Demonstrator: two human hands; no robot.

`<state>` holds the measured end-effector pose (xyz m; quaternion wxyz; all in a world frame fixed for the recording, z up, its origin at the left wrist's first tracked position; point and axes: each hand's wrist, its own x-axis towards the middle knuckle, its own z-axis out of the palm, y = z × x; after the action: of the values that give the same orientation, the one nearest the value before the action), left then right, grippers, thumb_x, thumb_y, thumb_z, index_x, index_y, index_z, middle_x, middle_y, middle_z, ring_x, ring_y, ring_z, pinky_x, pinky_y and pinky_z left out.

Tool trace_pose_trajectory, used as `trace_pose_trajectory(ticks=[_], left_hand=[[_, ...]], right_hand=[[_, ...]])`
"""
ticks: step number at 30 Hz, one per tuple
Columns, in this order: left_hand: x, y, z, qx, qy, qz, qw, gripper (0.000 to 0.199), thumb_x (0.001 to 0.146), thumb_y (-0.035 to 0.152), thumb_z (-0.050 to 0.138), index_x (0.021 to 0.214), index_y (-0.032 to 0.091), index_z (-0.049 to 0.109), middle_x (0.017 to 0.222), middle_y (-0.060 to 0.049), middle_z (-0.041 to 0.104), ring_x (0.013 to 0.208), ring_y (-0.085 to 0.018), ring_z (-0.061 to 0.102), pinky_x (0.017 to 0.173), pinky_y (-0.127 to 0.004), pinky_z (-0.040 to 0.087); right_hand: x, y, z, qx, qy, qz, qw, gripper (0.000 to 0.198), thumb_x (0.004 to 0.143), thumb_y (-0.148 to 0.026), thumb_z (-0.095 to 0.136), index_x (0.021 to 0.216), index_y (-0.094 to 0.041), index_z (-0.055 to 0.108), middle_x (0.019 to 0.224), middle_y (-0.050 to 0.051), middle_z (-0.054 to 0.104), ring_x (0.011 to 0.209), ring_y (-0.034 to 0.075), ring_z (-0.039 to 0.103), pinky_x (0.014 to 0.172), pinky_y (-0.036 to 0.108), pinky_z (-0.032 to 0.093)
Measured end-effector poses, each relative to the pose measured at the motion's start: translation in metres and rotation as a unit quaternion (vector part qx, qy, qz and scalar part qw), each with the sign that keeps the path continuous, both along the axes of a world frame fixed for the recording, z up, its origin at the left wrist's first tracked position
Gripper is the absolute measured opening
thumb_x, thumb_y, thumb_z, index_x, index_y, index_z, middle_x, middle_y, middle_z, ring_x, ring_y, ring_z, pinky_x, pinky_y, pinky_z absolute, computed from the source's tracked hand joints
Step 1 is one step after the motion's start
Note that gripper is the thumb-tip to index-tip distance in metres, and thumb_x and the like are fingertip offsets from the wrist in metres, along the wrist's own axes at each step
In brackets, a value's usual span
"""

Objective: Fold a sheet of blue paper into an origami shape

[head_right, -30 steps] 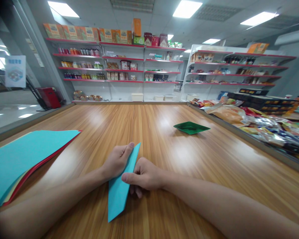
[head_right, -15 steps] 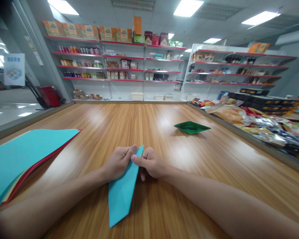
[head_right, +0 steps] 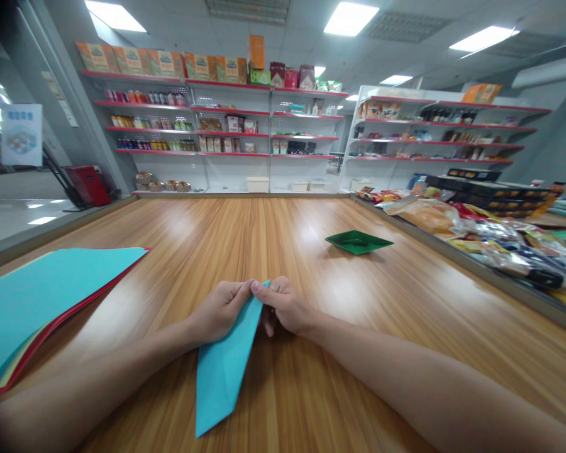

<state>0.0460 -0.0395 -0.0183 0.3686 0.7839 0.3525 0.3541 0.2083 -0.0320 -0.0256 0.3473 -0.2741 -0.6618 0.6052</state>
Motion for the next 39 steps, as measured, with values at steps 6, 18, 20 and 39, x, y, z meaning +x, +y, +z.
trace_pose_trajectory(ticks=[6, 18, 20, 39], left_hand=[[-0.001, -0.0002, -0.0003, -0.03, -0.012, -0.041, 0.999, 0.061, 0.095, 0.049, 0.026, 0.066, 0.011, 0.063, 0.065, -0.007, 0.065, 0.061, -0.016, 0.06, 0.059, -0.024, 0.045], [-0.0029, 0.0033, -0.0031, -0.04, -0.016, -0.066, 0.997, 0.062, 0.097, 0.049, 0.025, 0.072, 0.01, 0.066, 0.07, -0.008, 0.068, 0.064, -0.016, 0.062, 0.065, -0.025, 0.047], [-0.0026, 0.0029, -0.0032, -0.033, -0.008, -0.059, 0.998, 0.061, 0.096, 0.049, 0.026, 0.073, 0.01, 0.067, 0.072, -0.008, 0.068, 0.066, -0.017, 0.063, 0.066, -0.026, 0.047], [-0.0016, 0.0001, -0.0009, -0.002, 0.04, -0.019, 0.999, 0.061, 0.096, 0.048, 0.026, 0.068, 0.011, 0.064, 0.062, -0.005, 0.062, 0.056, -0.014, 0.056, 0.054, -0.023, 0.041]], right_hand=[[0.0003, 0.0031, -0.0042, 0.007, 0.013, -0.041, 0.999, 0.062, 0.081, -0.062, 0.05, 0.042, -0.014, 0.049, 0.032, -0.001, 0.046, 0.026, 0.007, 0.042, 0.026, 0.017, 0.021], [-0.0026, 0.0025, -0.0029, -0.038, 0.017, -0.092, 0.995, 0.063, 0.082, -0.062, 0.045, 0.041, -0.014, 0.05, 0.031, 0.0, 0.045, 0.023, 0.007, 0.037, 0.025, 0.02, 0.018], [-0.0032, 0.0028, -0.0025, -0.037, 0.01, -0.106, 0.994, 0.061, 0.082, -0.059, 0.047, 0.04, -0.015, 0.047, 0.029, -0.001, 0.043, 0.022, 0.007, 0.035, 0.026, 0.02, 0.017], [-0.0042, -0.0032, -0.0016, 0.042, -0.048, -0.166, 0.984, 0.059, 0.084, -0.052, 0.043, 0.035, -0.02, 0.038, 0.025, -0.003, 0.036, 0.021, 0.007, 0.033, 0.023, 0.018, 0.019]])
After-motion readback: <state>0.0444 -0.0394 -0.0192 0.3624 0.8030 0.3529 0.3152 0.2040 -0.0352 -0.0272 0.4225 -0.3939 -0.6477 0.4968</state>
